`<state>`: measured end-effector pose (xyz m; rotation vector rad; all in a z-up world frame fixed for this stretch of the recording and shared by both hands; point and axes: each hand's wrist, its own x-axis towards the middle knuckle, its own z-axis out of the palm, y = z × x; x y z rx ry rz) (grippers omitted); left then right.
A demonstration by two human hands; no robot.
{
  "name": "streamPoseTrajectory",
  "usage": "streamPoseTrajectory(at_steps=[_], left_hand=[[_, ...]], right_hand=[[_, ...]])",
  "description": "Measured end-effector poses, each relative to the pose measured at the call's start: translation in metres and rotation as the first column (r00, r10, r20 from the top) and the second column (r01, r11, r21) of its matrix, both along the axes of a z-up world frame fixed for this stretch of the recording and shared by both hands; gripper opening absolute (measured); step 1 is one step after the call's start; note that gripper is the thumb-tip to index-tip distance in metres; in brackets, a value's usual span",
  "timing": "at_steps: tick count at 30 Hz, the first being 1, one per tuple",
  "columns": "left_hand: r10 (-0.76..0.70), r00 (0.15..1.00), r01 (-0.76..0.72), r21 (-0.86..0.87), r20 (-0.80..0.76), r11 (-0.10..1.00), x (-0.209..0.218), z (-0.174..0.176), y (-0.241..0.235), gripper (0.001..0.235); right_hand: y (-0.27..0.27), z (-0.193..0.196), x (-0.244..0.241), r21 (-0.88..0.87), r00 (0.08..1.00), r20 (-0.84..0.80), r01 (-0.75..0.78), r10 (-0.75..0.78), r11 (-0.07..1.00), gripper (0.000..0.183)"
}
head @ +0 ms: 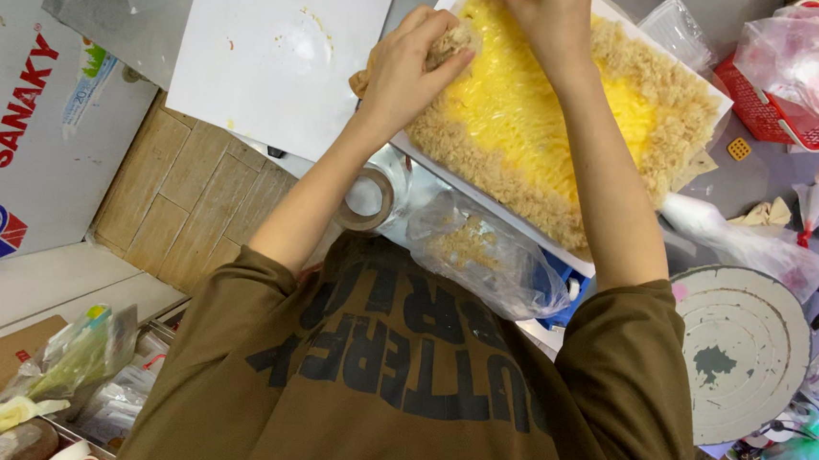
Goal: The person places small pieces of a crumbly topping onto the edges of a rectangular tray containing a yellow shredded layer. The person repeatedly reaches into a plastic bag to retrieve more topping and arranges it along the perimeter of the tray.
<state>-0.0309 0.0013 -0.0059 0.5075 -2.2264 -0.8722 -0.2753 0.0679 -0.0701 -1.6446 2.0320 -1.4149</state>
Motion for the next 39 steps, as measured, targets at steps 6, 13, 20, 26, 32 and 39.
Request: streamPoseTrajectory(at_steps=[6, 13, 20, 26, 32, 39], left_hand=[[-0.134, 0.987, 0.160, 0.554, -0.088, 0.817, -0.008, -0.003, -0.011, 0.021], [-0.113, 0.966, 0.253, 0.757, -0.233, 0.602, -0.026, -0.021, -0.020, 0.017], [-0.119, 0.971, 0.238, 0.791, -0.208, 0.563, -0.002, -0.015, -0.012, 0.015], [-0.396, 0.912, 0.323, 0.774, -0.103, 0.545, 0.033, 0.010, 0.036, 0.019], [-0.450, 0.872, 0.389, 0.831, -0.193, 0.397, 0.050, 0.005, 0.080, 0.026], [-0.749, 0.661, 0.395, 0.871, -0.048, 0.292, 0.067, -0.035, 0.139, 0.035]], right_hand=[[0.022, 0.065, 0.021, -0.028, 0.982, 0.132, -0.130, 0.133, 0.991, 0.030], [0.035, 0.064, 0.027, 0.046, 0.909, 0.377, -0.207, 0.175, 0.977, 0.034], [0.007, 0.027, 0.015, 0.068, 0.993, 0.087, -0.089, 0.083, 0.994, 0.028], [0.035, 0.083, 0.040, 0.008, 0.999, -0.048, -0.020, 0.020, 1.000, 0.027], [0.149, 0.157, 0.102, 0.432, 0.910, 0.395, -0.302, 0.123, 0.850, 0.057], [0.248, 0.125, 0.183, 0.628, 0.968, 0.223, -0.051, -0.117, 0.776, 0.051]])
